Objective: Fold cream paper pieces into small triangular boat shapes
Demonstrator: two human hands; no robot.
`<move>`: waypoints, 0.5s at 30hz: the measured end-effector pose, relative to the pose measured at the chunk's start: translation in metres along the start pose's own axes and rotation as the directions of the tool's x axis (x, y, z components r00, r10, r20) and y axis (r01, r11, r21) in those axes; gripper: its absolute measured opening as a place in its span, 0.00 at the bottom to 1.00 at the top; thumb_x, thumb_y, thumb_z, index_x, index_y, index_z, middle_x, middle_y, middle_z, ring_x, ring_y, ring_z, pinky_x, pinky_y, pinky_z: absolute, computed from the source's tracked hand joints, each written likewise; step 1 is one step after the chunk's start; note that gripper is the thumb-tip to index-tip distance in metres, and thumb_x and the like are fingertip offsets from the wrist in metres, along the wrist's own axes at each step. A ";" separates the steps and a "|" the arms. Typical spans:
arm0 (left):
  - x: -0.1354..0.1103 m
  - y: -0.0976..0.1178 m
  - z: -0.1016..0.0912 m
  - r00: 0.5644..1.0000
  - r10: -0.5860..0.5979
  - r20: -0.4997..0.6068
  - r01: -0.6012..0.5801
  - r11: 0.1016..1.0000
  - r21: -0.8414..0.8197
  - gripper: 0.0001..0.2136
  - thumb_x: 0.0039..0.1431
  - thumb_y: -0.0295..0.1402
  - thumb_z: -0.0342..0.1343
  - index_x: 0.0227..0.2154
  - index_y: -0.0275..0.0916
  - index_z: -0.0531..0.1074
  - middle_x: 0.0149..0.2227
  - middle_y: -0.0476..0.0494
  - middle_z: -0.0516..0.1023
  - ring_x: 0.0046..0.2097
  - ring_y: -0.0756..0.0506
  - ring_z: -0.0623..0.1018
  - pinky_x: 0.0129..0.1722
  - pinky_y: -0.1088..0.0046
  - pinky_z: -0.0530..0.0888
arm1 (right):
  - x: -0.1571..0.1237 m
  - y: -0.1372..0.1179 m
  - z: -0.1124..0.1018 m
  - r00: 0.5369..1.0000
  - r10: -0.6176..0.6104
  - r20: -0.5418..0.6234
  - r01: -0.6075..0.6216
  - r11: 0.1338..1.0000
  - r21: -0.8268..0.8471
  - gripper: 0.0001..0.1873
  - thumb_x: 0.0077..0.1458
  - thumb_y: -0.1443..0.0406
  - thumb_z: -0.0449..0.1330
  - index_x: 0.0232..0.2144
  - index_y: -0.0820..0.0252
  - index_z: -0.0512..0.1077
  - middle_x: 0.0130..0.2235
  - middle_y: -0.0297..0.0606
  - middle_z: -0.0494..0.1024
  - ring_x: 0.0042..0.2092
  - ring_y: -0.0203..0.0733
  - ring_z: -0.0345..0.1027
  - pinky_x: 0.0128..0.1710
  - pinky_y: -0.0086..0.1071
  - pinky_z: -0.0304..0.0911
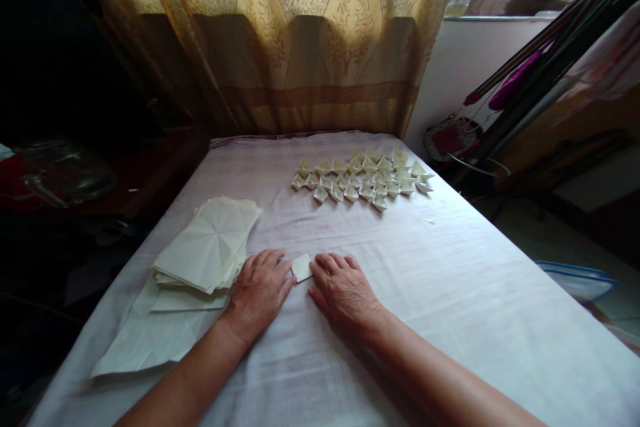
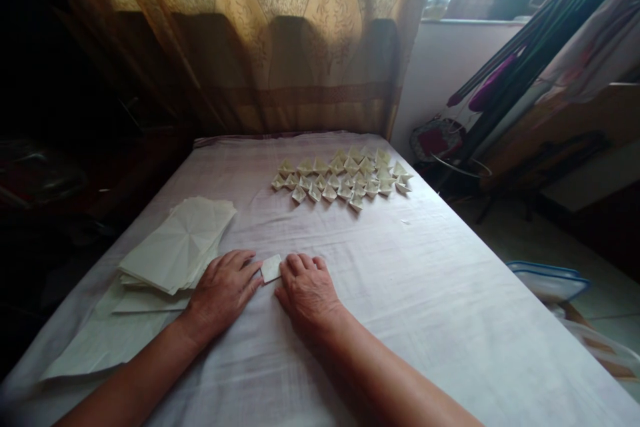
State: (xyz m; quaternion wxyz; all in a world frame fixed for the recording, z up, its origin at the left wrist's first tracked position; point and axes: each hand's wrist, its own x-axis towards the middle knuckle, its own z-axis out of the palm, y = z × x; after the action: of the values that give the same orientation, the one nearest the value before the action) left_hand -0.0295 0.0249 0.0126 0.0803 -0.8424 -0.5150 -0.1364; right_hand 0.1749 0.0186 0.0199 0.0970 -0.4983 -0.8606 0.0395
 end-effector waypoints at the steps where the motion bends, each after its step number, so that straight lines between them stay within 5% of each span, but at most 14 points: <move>1: 0.003 0.002 -0.001 1.000 0.007 0.001 -0.007 1.000 -0.016 0.10 0.61 0.36 0.59 0.43 0.41 0.78 0.49 0.40 0.79 0.52 0.38 0.75 0.51 0.58 0.70 | 0.001 0.000 -0.001 1.000 0.011 0.003 -0.011 1.000 0.009 0.15 0.61 0.61 0.61 0.49 0.58 0.71 0.52 0.43 0.74 0.52 0.50 0.65 0.50 0.44 0.57; 9: 0.013 0.005 0.002 0.993 -0.113 0.033 0.117 0.978 -0.174 0.06 0.58 0.35 0.63 0.34 0.40 0.72 0.41 0.44 0.79 0.44 0.41 0.76 0.45 0.62 0.70 | 0.007 -0.002 0.009 0.977 0.161 -0.141 -0.143 0.981 0.128 0.08 0.64 0.62 0.57 0.41 0.51 0.77 0.46 0.37 0.78 0.47 0.45 0.67 0.46 0.40 0.56; 15: 0.005 0.013 0.010 0.986 -0.161 -0.046 0.147 0.963 -0.225 0.08 0.56 0.34 0.63 0.33 0.41 0.69 0.46 0.41 0.78 0.49 0.38 0.75 0.49 0.58 0.70 | 0.004 0.001 0.016 0.959 0.171 -0.224 -0.128 0.973 0.195 0.07 0.61 0.65 0.59 0.40 0.54 0.78 0.45 0.38 0.79 0.47 0.44 0.68 0.47 0.39 0.58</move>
State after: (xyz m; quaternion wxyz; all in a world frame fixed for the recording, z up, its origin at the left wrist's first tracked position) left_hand -0.0144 0.0263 0.0043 -0.0082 -0.7988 -0.5578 -0.2252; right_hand 0.1709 0.0230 0.0040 0.2411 -0.5525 -0.7954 0.0632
